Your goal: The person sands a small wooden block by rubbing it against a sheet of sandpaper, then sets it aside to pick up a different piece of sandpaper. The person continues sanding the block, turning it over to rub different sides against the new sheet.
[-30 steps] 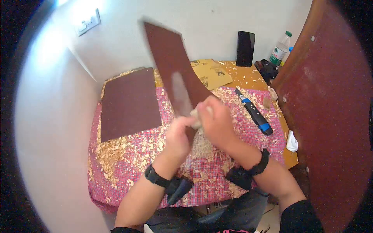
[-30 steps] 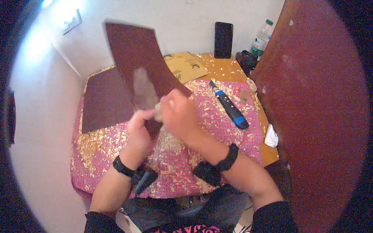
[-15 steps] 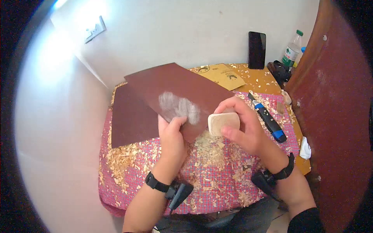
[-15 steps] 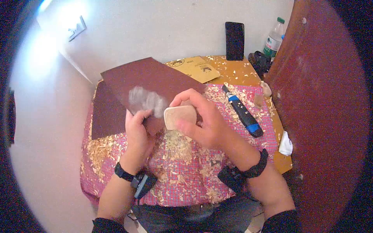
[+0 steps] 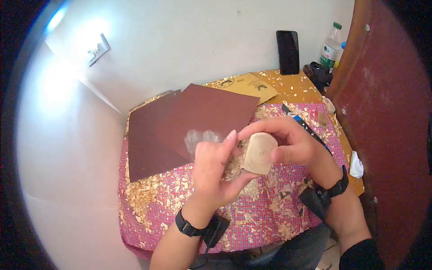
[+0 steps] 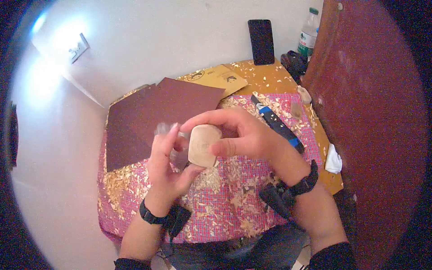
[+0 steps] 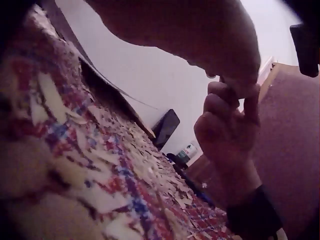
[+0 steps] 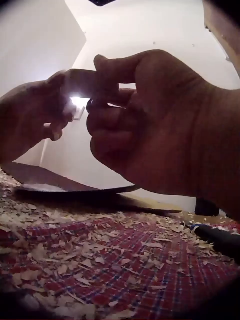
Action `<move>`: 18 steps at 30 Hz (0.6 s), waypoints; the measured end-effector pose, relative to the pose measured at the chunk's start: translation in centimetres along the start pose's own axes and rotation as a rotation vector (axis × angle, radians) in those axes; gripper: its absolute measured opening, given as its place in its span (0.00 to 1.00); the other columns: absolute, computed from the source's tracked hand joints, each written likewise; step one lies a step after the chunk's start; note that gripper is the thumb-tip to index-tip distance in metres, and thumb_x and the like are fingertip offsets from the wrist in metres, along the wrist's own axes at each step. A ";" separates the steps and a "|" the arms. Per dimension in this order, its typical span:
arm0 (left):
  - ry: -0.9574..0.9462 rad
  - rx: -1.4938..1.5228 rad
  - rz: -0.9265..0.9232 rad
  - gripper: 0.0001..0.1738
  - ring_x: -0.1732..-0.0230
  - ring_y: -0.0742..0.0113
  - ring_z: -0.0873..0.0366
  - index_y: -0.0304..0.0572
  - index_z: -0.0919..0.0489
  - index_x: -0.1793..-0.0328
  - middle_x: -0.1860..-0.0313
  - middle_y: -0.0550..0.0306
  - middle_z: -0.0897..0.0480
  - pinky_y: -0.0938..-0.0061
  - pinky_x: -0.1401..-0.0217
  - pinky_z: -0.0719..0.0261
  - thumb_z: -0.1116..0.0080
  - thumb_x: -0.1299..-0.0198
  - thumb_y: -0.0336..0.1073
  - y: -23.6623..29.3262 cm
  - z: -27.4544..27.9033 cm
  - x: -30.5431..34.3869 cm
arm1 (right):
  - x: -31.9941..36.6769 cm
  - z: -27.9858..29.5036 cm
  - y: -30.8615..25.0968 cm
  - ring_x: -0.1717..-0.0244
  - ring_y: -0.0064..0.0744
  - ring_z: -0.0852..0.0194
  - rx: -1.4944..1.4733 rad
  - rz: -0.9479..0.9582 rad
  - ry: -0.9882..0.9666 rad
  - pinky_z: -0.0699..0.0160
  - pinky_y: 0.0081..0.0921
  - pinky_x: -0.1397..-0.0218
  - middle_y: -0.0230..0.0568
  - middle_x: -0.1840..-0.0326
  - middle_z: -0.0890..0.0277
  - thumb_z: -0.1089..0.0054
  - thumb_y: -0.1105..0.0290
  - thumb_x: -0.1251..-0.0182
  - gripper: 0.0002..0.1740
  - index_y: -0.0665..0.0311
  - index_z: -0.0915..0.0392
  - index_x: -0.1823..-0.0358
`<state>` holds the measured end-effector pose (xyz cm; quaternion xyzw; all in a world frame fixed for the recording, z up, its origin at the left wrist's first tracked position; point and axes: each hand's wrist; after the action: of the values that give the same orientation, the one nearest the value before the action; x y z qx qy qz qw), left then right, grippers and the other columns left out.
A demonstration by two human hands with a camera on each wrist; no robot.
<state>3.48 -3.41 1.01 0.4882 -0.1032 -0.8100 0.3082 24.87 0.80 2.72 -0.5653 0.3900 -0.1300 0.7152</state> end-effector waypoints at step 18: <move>0.053 -0.033 -0.206 0.39 0.63 0.61 0.20 0.50 0.27 0.43 0.58 0.59 0.15 0.67 0.62 0.31 0.21 0.64 0.43 0.1 0.5 -0.4 | 0.4 -1.4 -0.1 0.52 0.23 0.23 -0.330 -0.087 0.062 0.23 0.21 0.51 0.35 0.53 0.22 0.25 0.51 0.46 0.38 0.68 0.27 0.40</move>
<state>3.19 -3.28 1.64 0.5122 -0.0310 -0.8258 0.2340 24.13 -0.44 2.54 -0.6870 0.4031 -0.1123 0.5941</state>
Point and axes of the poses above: each hand's wrist, its own x-axis away from the middle knuckle, its own z-axis out of the back of the hand, y = z × x
